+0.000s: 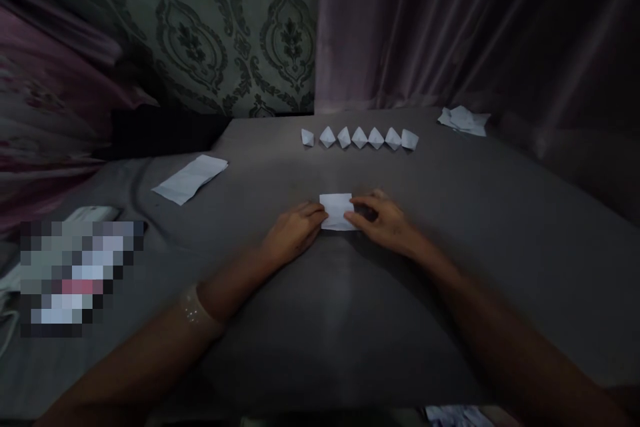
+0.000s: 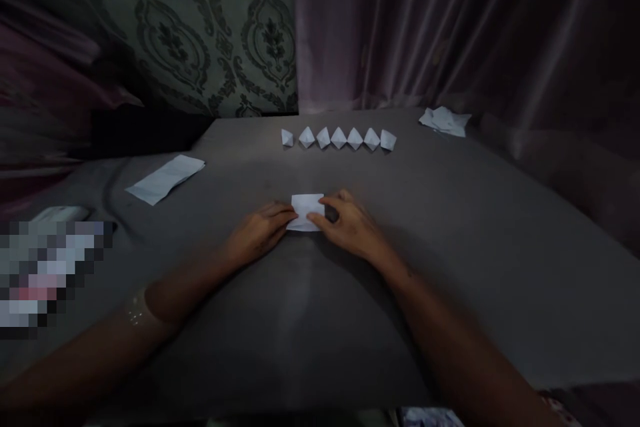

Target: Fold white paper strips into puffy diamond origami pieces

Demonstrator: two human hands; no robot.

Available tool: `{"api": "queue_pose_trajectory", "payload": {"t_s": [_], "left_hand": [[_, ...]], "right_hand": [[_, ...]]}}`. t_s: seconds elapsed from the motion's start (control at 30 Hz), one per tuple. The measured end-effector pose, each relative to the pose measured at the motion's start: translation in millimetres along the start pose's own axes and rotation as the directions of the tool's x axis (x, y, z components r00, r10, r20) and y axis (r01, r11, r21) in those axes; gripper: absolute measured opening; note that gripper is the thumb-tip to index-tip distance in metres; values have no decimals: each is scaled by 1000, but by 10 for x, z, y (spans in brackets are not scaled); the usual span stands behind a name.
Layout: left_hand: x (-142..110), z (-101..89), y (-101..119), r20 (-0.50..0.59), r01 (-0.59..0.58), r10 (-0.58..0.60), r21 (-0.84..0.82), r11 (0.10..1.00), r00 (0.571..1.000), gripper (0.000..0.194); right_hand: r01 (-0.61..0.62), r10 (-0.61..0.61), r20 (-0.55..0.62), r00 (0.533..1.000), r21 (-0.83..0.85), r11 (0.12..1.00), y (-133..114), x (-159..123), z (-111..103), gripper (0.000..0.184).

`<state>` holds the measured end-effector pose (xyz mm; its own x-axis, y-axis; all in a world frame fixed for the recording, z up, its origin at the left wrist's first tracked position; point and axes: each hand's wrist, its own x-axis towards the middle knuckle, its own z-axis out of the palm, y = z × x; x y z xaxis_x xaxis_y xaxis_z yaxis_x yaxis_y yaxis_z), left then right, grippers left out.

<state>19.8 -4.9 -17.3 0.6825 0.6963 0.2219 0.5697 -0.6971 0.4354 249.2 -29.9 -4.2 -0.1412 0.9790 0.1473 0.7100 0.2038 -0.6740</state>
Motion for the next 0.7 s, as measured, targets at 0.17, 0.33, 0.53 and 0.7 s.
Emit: {"api": "queue_pose_trajectory", "payload": {"t_s": [0.17,0.33,0.53,0.7], "left_hand": [[31,-54,79,-22,51,-53,-68,996,998,23],[53,-80,98,-17,70,-74,-171,983,997,21],[36,45,2,-81,169,-207,-333,928,975,19],[4,58,5,-84,208,-250,-343,916,965,17]], "right_hand": [[208,-198,132,971,-74,975,28,-86,12,45],[253,-244,96,965,-96,963,157,-47,99,30],[267,-250,131,959,-131,955,189,-34,100,37],[298,-284,124,951,-119,947,188,-49,98,39]]}}
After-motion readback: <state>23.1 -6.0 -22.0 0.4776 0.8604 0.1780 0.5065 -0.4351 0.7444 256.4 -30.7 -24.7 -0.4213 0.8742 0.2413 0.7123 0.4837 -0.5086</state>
